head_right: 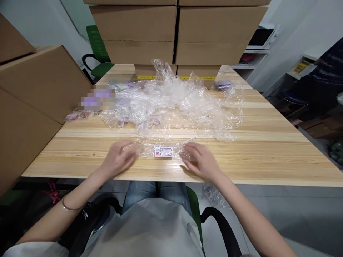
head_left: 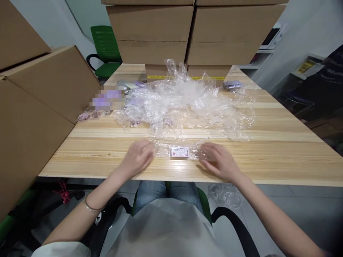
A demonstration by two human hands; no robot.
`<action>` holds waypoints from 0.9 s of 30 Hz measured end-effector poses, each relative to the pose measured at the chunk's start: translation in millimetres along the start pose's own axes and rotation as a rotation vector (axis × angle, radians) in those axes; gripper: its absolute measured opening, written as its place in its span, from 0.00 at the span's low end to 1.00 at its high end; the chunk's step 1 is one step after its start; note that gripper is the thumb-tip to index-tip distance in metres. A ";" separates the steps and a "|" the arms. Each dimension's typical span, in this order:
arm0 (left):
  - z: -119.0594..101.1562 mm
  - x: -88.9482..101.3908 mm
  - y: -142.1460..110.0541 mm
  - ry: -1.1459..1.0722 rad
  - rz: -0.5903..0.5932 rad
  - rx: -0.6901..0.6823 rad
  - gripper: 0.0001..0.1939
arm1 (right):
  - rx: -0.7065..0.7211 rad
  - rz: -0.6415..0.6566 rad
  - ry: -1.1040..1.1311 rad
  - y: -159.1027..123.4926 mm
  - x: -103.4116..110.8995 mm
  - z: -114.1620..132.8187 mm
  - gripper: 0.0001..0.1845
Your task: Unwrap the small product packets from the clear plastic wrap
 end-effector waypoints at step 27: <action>-89.9 -52.7 16.1 -0.008 0.111 -0.223 0.23 | -0.196 -0.116 -0.397 -41.9 3.9 71.7 0.16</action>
Point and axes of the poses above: each hand's wrist, its own y-axis towards the middle knuckle, its own x-axis out of the back of the hand, z = x × y, the point moved 3 cm from there along y, towards the middle knuckle, and after that the axes turned 2 degrees about -z, right-handed, at the moved point
